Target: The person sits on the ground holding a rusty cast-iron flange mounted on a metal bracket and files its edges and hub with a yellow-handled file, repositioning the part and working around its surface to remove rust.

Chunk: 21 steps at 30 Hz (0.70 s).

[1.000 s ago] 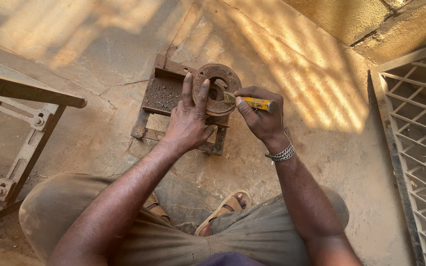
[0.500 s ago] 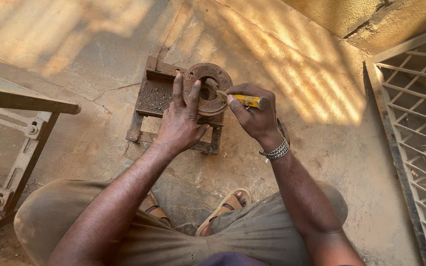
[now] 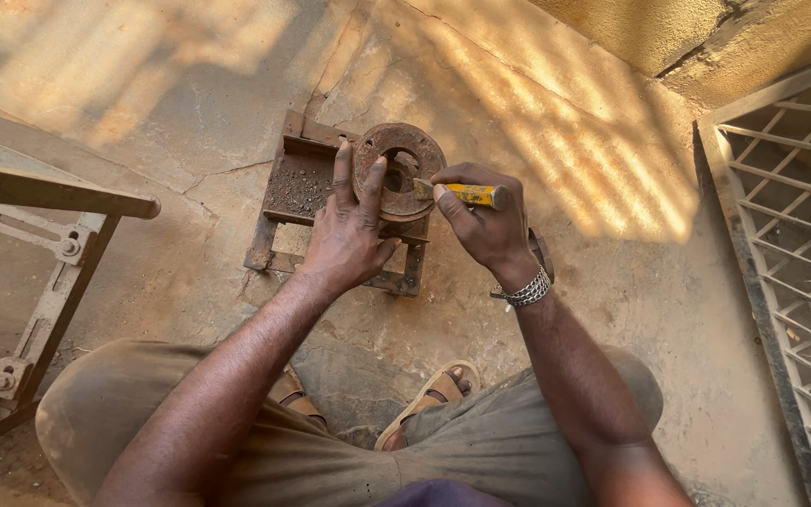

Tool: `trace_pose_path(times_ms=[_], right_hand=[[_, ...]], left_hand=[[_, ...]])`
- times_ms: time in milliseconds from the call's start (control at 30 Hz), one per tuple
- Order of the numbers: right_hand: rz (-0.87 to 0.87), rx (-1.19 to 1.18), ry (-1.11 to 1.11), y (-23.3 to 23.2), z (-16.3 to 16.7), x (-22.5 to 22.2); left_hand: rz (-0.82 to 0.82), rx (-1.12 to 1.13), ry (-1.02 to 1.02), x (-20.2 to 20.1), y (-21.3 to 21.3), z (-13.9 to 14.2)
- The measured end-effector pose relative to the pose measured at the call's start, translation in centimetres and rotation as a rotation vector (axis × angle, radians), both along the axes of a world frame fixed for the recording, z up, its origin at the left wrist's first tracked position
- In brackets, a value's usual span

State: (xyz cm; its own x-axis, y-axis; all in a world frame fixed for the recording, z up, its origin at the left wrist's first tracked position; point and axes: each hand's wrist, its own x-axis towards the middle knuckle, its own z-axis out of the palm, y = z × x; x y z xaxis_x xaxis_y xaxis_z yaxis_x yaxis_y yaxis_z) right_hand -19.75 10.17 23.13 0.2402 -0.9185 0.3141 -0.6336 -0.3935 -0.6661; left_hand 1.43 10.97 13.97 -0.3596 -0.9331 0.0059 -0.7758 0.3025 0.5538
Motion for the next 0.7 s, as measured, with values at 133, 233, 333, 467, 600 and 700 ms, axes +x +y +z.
trace_pose_path(times_ms=[133, 233, 333, 467, 600, 700], right_hand=[[-0.026, -0.028, -0.241, 0.5, 0.6, -0.2], [0.002, 0.040, 0.013, 0.6, 0.7, 0.0], [0.041, -0.057, -0.081, 0.3, 0.6, 0.2], [0.052, 0.010, -0.076, -0.2, 0.7, 0.3], [0.021, -0.029, -0.138, 0.6, 1.5, 0.2], [-0.015, 0.041, -0.042, 0.6, 1.6, 0.7]], left_hand=[[0.003, -0.039, 0.009, 0.1, 0.0, 0.0], [-0.005, -0.070, 0.063, 0.1, 0.1, -0.2], [0.017, -0.033, 0.020, 0.0, 0.1, -0.3], [0.023, -0.096, -0.002, -0.1, 0.0, -0.3], [0.033, -0.032, -0.004, -0.1, 0.1, 0.1], [0.032, -0.019, -0.003, -0.2, 0.1, 0.3]])
